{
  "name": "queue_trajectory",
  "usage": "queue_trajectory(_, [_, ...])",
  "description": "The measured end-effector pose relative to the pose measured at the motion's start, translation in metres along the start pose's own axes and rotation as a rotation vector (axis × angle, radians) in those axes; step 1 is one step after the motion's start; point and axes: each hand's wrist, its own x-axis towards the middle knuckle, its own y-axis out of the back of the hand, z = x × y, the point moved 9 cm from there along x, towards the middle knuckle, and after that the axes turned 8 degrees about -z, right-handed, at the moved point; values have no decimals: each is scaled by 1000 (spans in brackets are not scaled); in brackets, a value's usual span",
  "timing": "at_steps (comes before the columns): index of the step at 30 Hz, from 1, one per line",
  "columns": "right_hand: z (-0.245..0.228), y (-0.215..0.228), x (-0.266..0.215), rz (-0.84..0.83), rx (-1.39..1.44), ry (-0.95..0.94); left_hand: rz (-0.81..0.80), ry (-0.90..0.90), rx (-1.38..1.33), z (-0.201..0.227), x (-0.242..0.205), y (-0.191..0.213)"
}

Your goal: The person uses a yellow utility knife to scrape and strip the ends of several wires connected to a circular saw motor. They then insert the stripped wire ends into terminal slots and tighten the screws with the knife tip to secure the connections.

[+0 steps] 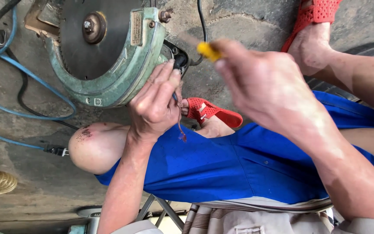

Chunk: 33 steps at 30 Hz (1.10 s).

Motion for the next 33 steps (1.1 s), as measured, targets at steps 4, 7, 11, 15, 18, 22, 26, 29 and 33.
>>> queue_trajectory(4, [13,-5,-34,187,294,-24,-14,147,-50,-6,7,9])
queue_trajectory(7, [12,-47,-44,296,531,-15,-42,190,42,-7,8,6])
queue_trajectory(11, [-16,-92,-32,287,801,73,-45,162,65,-9,10,1])
queue_trajectory(15, [-30,-107,-22,258,763,68,-94,222,40,-12,15,1])
queue_trajectory(18, [-31,-105,-20,314,762,149,-42,210,92,-5,20,7])
queue_trajectory(22, [-28,-109,-20,366,745,176,-64,246,59,-8,19,5])
queue_trajectory(26, [-30,-112,-18,372,721,190,-78,230,85,-10,17,0])
queue_trajectory(29, [-30,-110,-16,387,681,188,-69,245,114,-9,17,0])
queue_trajectory(33, [-26,-109,-14,347,613,121,-98,285,65,-13,11,-2])
